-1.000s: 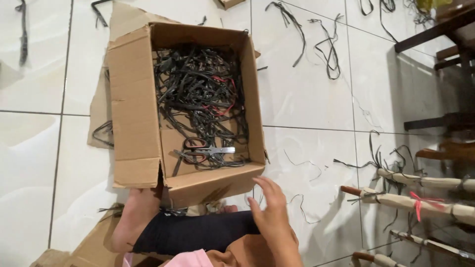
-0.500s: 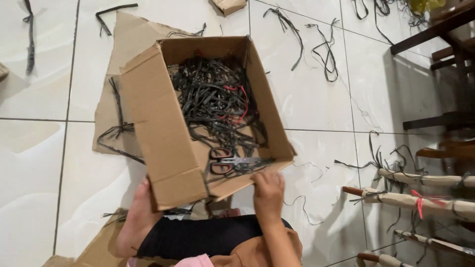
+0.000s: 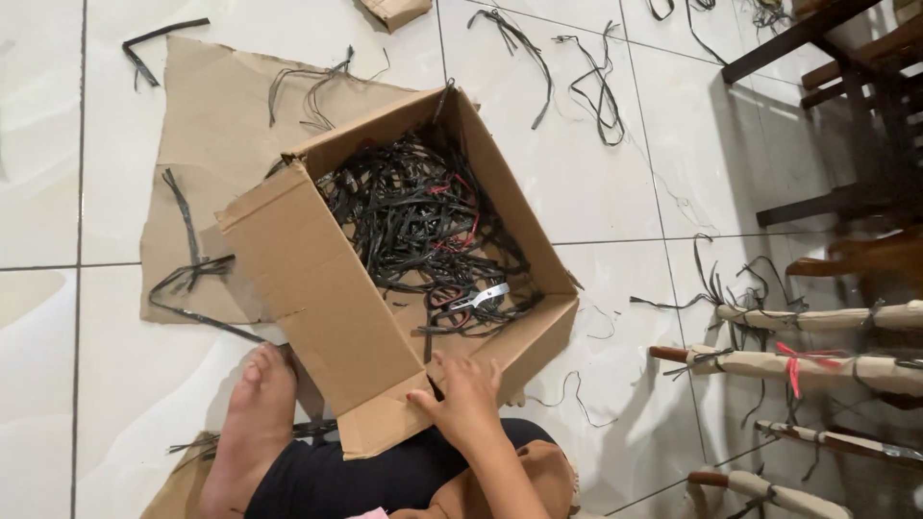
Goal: Wrapping wooden chair legs with corrugated cardboard and securing them with plastic ties for protection.
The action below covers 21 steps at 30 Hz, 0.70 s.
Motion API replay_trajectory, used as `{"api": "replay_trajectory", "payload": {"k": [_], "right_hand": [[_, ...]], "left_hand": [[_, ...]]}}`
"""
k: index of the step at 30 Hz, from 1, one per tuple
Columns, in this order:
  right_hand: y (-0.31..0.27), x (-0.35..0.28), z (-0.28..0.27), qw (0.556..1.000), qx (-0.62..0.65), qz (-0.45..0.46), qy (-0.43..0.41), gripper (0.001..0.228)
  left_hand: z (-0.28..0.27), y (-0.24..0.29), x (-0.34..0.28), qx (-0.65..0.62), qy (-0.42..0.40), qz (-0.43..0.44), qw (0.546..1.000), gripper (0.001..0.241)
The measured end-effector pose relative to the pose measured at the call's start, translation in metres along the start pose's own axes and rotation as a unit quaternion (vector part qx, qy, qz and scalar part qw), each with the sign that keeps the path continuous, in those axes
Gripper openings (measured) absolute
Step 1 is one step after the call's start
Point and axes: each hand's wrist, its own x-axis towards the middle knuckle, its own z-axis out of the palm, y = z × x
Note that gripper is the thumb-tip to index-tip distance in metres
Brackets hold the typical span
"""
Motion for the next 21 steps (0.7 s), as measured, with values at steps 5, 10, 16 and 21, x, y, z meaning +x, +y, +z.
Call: {"api": "replay_trajectory", "payload": {"k": [5, 10, 16, 21], "right_hand": [[0.013, 0.012, 0.004, 0.994, 0.008, -0.054, 0.096, 0.016], [0.042, 0.019, 0.0, 0.985, -0.025, -0.06, 0.16, 0.011], [0.106, -0.009, -0.024, 0.98, -0.09, -0.04, 0.172, 0.018], [0.176, -0.046, -0.048, 0.987, -0.131, -0.04, 0.085, 0.019]], "left_hand": [[0.006, 0.012, -0.001, -0.083, 0.047, -0.058, 0.994, 0.011], [0.001, 0.006, 0.001, -0.028, 0.056, -0.069, 0.996, 0.014], [-0.006, -0.006, -0.001, -0.046, 0.026, 0.007, 0.999, 0.015], [0.033, 0.034, 0.002, -0.056, 0.03, 0.007, 0.998, 0.015]]}}
